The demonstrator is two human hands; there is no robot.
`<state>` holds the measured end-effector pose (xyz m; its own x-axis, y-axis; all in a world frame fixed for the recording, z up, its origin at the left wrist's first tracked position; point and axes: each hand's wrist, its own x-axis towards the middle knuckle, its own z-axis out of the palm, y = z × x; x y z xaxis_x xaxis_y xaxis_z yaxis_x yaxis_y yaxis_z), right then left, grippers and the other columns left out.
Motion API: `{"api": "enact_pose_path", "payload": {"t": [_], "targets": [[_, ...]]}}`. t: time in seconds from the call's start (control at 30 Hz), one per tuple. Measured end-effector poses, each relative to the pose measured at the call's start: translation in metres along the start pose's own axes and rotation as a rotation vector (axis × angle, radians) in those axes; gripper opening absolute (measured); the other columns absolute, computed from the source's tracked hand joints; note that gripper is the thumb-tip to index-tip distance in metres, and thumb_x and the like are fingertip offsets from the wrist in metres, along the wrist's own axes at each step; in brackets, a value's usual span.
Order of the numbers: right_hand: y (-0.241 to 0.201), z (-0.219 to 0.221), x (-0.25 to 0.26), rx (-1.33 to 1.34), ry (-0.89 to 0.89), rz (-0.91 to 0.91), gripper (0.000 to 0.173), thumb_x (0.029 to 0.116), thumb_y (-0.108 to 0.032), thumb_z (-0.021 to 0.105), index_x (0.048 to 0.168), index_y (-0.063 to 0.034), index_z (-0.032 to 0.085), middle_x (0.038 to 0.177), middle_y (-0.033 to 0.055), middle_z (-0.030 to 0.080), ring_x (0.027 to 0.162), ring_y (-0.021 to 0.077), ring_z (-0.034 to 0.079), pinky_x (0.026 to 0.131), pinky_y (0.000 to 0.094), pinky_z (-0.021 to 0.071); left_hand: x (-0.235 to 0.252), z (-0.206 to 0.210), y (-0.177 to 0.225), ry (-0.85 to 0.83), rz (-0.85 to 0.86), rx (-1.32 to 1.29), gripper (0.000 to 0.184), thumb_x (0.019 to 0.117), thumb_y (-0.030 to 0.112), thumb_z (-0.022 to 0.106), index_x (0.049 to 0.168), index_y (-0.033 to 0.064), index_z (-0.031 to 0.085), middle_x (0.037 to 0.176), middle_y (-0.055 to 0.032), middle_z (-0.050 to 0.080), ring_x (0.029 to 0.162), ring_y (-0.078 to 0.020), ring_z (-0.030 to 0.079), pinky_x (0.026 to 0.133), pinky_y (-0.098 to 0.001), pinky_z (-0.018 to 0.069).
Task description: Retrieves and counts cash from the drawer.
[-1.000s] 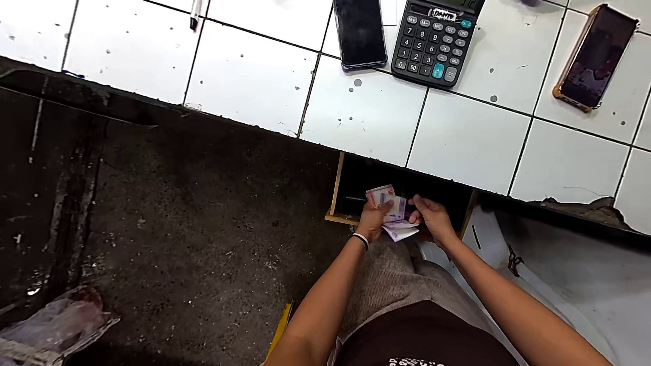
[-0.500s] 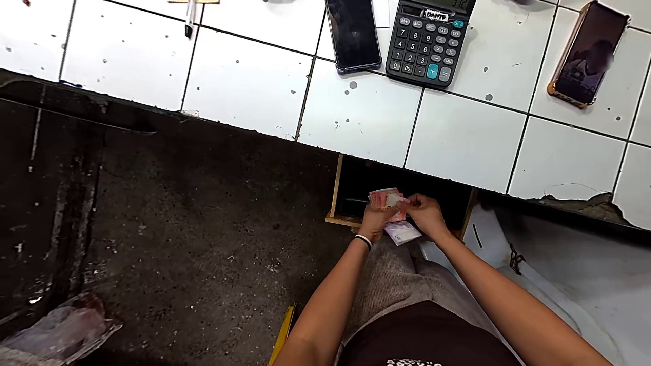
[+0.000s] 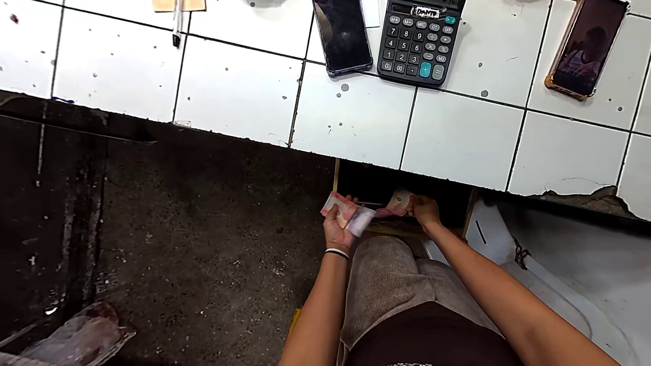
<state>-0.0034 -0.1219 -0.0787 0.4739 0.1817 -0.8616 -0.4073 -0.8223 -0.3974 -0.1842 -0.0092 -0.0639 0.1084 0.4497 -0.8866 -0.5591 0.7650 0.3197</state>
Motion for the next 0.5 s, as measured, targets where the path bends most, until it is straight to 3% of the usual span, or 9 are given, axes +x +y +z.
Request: {"api": "enact_pose_path", "payload": {"t": [0.1,0.17,0.23,0.3,0.33,0.37,0.43,0.5], "targets": [[-0.005,0.014,0.006,0.173,-0.029,0.060,0.031,0.1107,-0.018,0.048,0.122,0.0077,0.062,0.105,0.0189,0.069,0.084,0.0166,0.071,0.078,0.0293,0.0596,-0.001,-0.005,0.016,0.020,-0.032,-0.099,0.042,0.1119,0.037,0.021,0.119,0.0078,0.051,0.103,-0.0151,0.069,0.093,-0.0306,0.073,0.076,-0.0454,0.0629],[-0.006,0.017,0.005,0.074,-0.094,0.023,0.041,0.1112,-0.025,0.048,0.140,0.0038,0.054,0.125,0.0232,0.065,0.098,0.0231,0.072,0.087,0.0349,0.0594,-0.006,0.002,0.012,0.024,-0.061,-0.056,0.042,0.1123,0.037,0.021,0.121,0.0076,0.051,0.104,-0.0162,0.068,0.092,-0.0306,0.072,0.074,-0.0434,0.0630],[-0.004,0.013,-0.005,-0.086,-0.233,-0.124,0.059,0.1100,-0.032,0.049,0.158,-0.0009,0.033,0.148,0.0234,0.052,0.124,0.0300,0.064,0.103,0.0433,0.0530,-0.006,0.011,-0.001,0.030,-0.106,0.064,0.046,0.1120,0.041,0.023,0.124,0.0059,0.051,0.103,-0.0176,0.069,0.088,-0.0300,0.073,0.070,-0.0410,0.0633],[-0.003,0.006,-0.022,-0.145,-0.385,-0.249,0.071,0.1061,-0.033,0.056,0.161,-0.0013,0.025,0.160,0.0234,0.038,0.138,0.0314,0.052,0.113,0.0437,0.0461,-0.008,0.020,-0.022,-0.022,-0.187,0.286,0.064,0.1095,0.055,0.017,0.135,0.0059,0.048,0.107,-0.0180,0.068,0.090,-0.0285,0.071,0.072,-0.0400,0.0619],[-0.002,0.002,-0.028,-0.147,-0.430,-0.258,0.072,0.1039,-0.030,0.061,0.160,-0.0006,0.027,0.160,0.0230,0.038,0.138,0.0299,0.052,0.113,0.0415,0.0454,-0.010,0.024,-0.036,-0.068,-0.222,0.427,0.071,0.1075,0.060,0.012,0.139,0.0061,0.047,0.108,-0.0173,0.068,0.090,-0.0270,0.071,0.072,-0.0396,0.0616],[-0.001,-0.002,-0.033,-0.117,-0.436,-0.231,0.067,0.1022,-0.023,0.064,0.156,0.0013,0.034,0.154,0.0224,0.046,0.132,0.0269,0.057,0.110,0.0389,0.0483,-0.015,0.030,-0.050,-0.120,-0.249,0.578,0.076,0.1065,0.061,0.007,0.141,0.0064,0.046,0.108,-0.0160,0.069,0.089,-0.0250,0.070,0.072,-0.0391,0.0603],[-0.001,-0.010,-0.036,-0.006,-0.347,-0.099,0.041,0.1025,-0.013,0.064,0.138,0.0050,0.053,0.125,0.0215,0.065,0.104,0.0232,0.070,0.091,0.0373,0.0598,-0.023,0.039,-0.076,-0.250,-0.272,0.847,0.074,0.1082,0.056,0.004,0.147,0.0061,0.042,0.116,-0.0189,0.065,0.091,-0.0275,0.069,0.073,-0.0436,0.0595],[0.000,-0.026,-0.024,0.033,-0.225,-0.007,0.032,0.1037,-0.015,0.062,0.130,0.0037,0.060,0.117,0.0200,0.068,0.100,0.0234,0.068,0.089,0.0394,0.0567,-0.023,0.049,-0.091,-0.388,-0.229,1.126,0.065,0.1110,0.049,0.008,0.161,0.0102,0.018,0.128,-0.0248,0.059,0.090,-0.0302,0.070,0.073,-0.0447,0.0615]]}}
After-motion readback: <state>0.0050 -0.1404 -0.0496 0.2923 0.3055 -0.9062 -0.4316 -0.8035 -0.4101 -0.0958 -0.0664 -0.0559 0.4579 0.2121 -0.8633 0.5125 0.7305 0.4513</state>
